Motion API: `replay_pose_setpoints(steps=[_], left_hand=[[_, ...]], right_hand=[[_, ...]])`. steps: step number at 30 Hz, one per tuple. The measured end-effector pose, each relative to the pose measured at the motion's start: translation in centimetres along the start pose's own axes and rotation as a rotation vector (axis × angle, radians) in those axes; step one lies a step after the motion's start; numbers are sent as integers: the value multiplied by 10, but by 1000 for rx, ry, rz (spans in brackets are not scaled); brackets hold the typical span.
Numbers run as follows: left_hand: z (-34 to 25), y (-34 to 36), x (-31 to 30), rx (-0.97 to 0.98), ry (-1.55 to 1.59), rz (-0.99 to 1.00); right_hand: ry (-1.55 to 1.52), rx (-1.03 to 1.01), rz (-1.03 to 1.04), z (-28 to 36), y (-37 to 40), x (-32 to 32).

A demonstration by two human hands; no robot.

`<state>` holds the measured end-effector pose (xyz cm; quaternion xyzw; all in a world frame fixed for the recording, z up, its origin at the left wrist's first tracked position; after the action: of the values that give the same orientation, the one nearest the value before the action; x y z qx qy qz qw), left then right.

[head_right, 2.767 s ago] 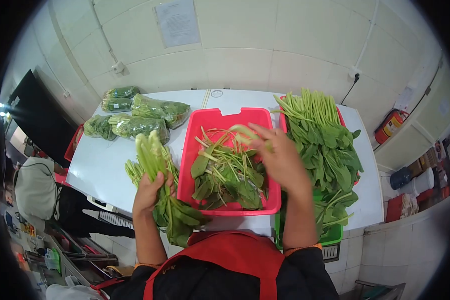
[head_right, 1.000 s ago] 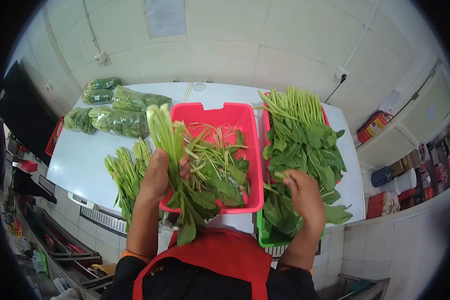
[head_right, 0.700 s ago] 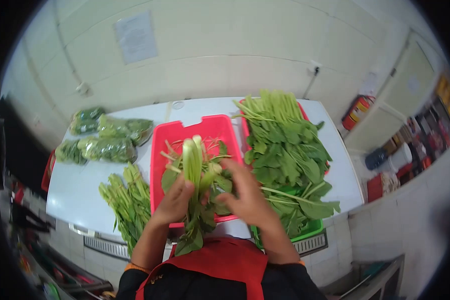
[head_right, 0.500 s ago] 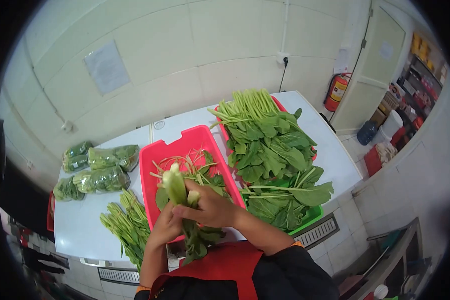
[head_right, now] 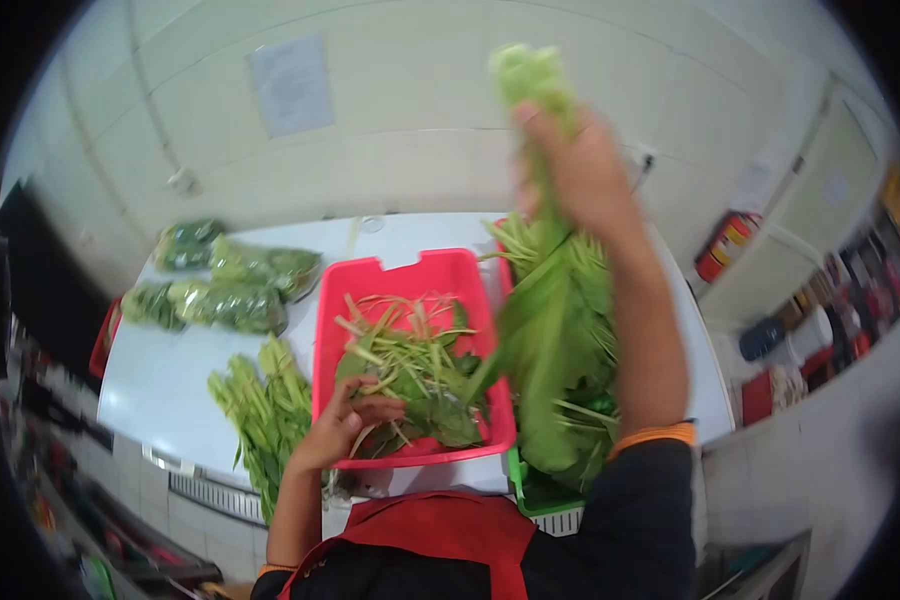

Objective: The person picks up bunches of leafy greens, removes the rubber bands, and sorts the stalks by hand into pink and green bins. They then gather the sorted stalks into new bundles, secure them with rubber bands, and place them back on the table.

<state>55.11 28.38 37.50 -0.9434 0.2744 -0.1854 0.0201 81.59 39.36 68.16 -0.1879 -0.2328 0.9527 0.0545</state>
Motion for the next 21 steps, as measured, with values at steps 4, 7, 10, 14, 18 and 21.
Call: replay_pose_setpoints(steps=[4,7,10,14,18,21], left_hand=[[-19,68,-112,193,122,-700],[-3,167,-214,431,-183,-1287],[8,232,-242,276,-547,-1555],[16,256,-240,-17,-745,-1546],[-4,209,-226,79,-1047,-1381],[7,140,-243,-1,-1012,-1157]], right_hand=[[936,-55,-16,-127,-164,-73],[1221,124,112,-321,-212,-114],[1081,497,23,-472,-136,-122],[946,611,39,-483,-85,-102],[838,602,96,-435,-82,-96],[780,588,144,-394,-66,-103]])
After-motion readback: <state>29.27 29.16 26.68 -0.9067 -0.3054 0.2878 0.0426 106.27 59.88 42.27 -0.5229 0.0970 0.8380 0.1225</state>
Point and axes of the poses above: each hand's wrist, its own y-axis away from the middle knuckle, its own x-axis out of the palm, z = x × y, the point moved 9 cm from there along -y, towards the middle knuckle, and after that the axes turned 8 degrees about y, right-handed, at the moved point
